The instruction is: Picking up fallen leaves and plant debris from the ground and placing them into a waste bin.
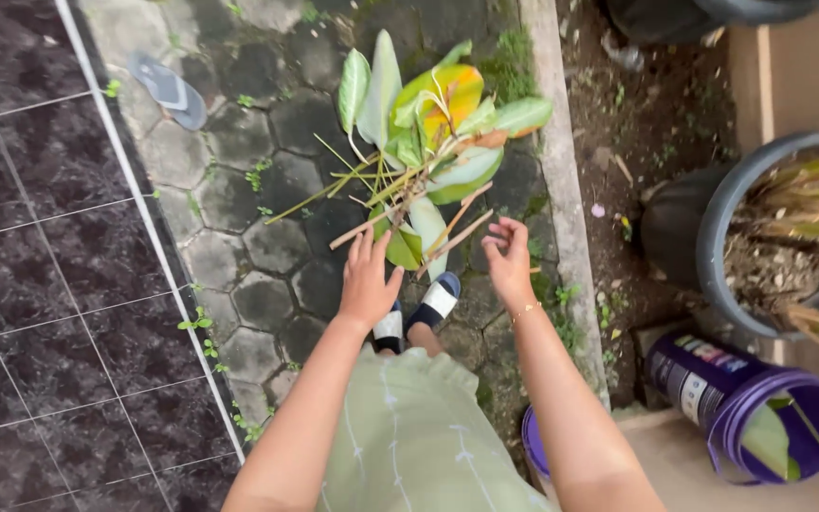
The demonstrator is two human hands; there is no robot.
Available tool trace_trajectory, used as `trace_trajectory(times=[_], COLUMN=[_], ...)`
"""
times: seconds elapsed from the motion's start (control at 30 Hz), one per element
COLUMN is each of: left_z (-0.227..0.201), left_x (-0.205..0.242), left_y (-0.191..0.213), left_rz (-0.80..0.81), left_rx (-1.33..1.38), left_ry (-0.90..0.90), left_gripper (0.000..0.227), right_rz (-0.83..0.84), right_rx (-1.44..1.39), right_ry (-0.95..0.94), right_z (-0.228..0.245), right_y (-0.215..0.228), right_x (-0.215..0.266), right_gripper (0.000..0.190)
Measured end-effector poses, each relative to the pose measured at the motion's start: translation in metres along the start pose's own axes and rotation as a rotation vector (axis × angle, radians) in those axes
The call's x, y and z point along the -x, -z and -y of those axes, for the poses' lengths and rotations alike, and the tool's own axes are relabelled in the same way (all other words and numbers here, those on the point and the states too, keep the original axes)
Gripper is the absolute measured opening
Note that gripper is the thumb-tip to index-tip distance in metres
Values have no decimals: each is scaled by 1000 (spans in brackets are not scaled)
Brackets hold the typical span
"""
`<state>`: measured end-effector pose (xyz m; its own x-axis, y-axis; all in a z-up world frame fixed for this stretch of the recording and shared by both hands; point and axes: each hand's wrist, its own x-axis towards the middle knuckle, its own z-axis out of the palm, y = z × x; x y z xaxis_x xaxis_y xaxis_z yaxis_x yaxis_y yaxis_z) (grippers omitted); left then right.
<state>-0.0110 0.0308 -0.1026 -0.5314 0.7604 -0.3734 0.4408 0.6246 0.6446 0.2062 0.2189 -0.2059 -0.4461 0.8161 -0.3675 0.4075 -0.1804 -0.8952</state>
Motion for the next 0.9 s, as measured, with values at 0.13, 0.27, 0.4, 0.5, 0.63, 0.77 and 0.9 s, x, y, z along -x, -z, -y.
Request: trace_trajectory(times=[0.13,0.27,0.4,0.5,0.63,0.77,0.9], left_z=[18,41,88,132,208,275,319], left_x=[-26,-53,-88,-116,-149,-179,-207], left_y=[-41,-84,-136,-179,-245,-298,-331], left_rz=[35,110,174,188,246,281,218], left_rx=[23,48,59,78,63,-2,-36], left_ry=[27,47,38,55,87,169,195], left_gripper=[66,62,56,53,52,46,46], right_rz=[1,38,80,89,101,69,-193], right_rx=[29,30,91,38,32,357,722], right_ry=[-106,-235,-332,-412,-455,-471,-499], right_z=[-38,-105,-208,-286,-395,-453,-493], right_y=[2,-5,-30,-55,-82,-108,-131], right_x=[-13,-24,-38,-54,-68,-90,-115], right_gripper=[48,42,38,35,32,31,46])
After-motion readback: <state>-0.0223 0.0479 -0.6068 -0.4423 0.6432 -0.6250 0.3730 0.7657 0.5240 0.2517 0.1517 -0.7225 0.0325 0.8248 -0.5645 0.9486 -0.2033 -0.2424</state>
